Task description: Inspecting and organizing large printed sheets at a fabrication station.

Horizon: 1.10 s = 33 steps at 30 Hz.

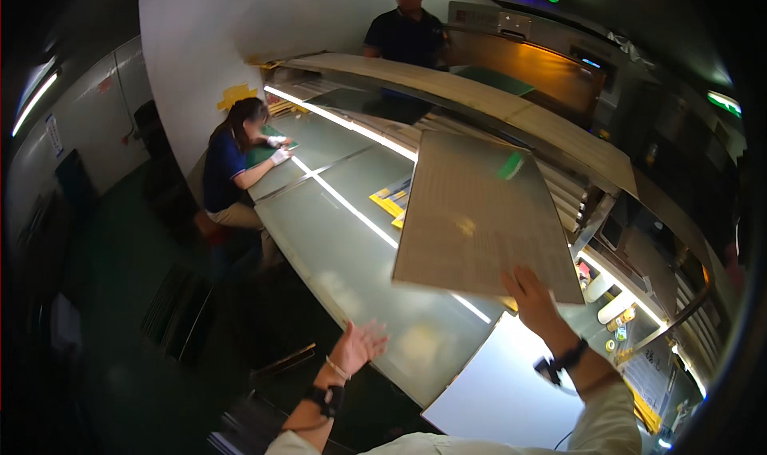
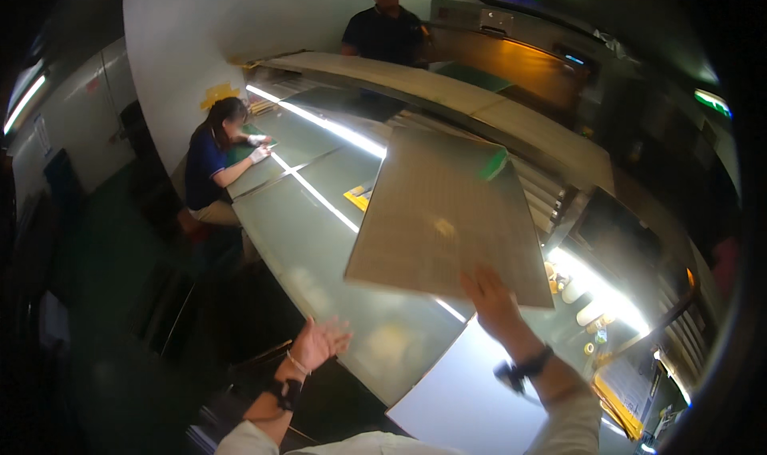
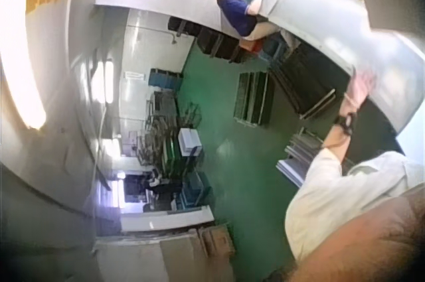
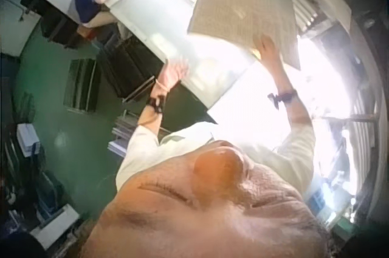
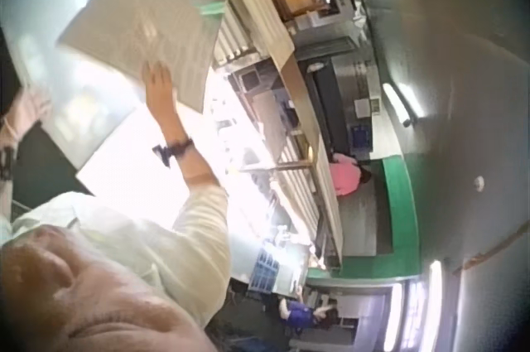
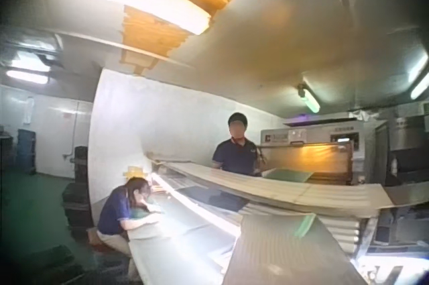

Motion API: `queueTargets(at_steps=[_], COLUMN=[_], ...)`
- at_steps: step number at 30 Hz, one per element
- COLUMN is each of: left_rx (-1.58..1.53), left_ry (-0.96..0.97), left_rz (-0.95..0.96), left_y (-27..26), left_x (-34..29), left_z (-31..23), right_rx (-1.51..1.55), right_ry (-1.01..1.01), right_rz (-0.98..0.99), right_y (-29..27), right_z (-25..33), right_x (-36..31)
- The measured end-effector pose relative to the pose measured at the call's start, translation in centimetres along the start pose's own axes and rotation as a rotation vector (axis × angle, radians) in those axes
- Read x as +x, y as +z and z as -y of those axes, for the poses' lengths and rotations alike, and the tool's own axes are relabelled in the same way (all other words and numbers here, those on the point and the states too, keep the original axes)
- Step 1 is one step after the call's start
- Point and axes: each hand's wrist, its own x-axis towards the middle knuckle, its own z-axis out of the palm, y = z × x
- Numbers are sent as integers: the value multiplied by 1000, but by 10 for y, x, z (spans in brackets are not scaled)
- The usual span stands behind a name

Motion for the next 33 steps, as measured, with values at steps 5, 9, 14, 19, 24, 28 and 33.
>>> queueTargets(at_steps=[5, 9, 14, 19, 24, 28, 33], left_rx=[-506, -449, -373, -370, -350, -317, -146], left_ry=[-31, 7, 162, 281, 209, 222, 118], left_rz=[384, -29, -593, -544, -467, -551, -732], left_y=[50, -5, -47, -72, -82, -62, -56], left_x=[33, 13, -6, -37, -42, -33, -50], left_z=[-25, 19, 49, 79, 83, 73, 33], right_rx=[190, 363, 621, 684, 522, 643, 622], right_ry=[-49, -91, -62, -17, 83, 138, 98], right_rz=[46, 221, 894, 826, 672, 516, 532], right_y=[-14, 17, 79, 103, 117, 137, 120], right_z=[33, 57, 120, 227, 266, 259, 277], right_x=[-67, -69, -61, -70, -78, -91, -72])
